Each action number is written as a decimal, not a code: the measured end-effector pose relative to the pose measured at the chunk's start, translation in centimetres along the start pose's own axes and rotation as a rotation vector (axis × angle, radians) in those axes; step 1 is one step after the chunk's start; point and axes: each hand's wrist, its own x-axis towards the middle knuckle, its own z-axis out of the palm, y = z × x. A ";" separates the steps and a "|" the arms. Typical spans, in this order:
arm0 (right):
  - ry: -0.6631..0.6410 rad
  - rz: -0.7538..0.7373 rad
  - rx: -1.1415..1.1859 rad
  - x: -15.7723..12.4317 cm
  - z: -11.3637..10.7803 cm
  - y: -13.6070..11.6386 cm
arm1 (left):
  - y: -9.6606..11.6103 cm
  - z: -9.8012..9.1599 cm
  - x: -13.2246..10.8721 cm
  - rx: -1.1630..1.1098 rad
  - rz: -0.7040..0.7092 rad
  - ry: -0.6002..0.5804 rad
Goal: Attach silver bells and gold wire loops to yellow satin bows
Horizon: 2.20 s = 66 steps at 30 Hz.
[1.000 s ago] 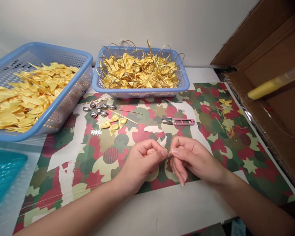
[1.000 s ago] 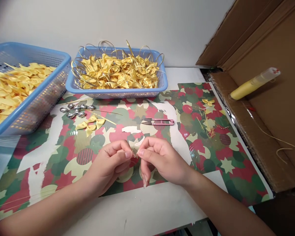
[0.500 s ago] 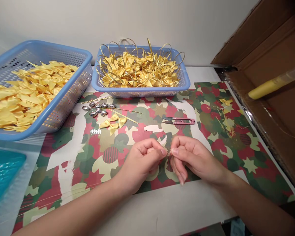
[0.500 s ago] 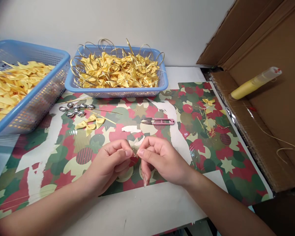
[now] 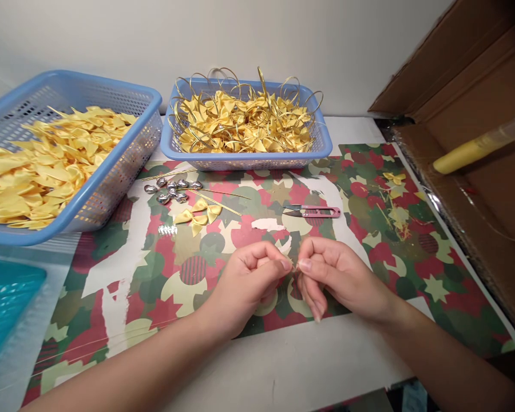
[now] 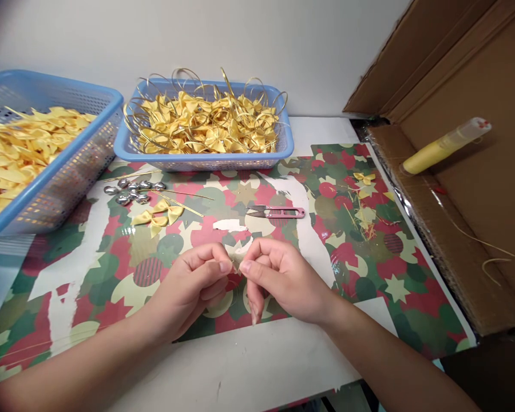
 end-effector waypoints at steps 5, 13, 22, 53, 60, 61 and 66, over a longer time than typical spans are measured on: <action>0.010 -0.001 -0.027 -0.1 0.1 -0.1 | 0.0 0.1 -0.1 0.003 -0.007 0.007; 0.023 -0.004 -0.040 -0.1 0.0 0.0 | 0.0 -0.2 -0.1 0.004 0.008 -0.014; 0.060 0.011 -0.076 -0.2 0.0 -0.2 | -0.1 -0.1 -0.2 0.044 0.034 0.012; 0.053 0.179 -0.357 -0.6 -1.0 -1.3 | -1.6 0.6 -0.4 0.402 0.258 0.087; 0.027 0.156 -0.360 -0.5 -0.8 -1.2 | -1.5 0.4 -0.1 0.304 0.308 0.069; 0.027 0.148 -0.371 -0.5 -0.8 -1.2 | -1.4 0.4 -0.1 0.301 0.330 0.059; 0.028 0.093 -0.469 -0.2 -0.9 -0.9 | 0.0 0.6 -0.7 0.483 0.546 0.099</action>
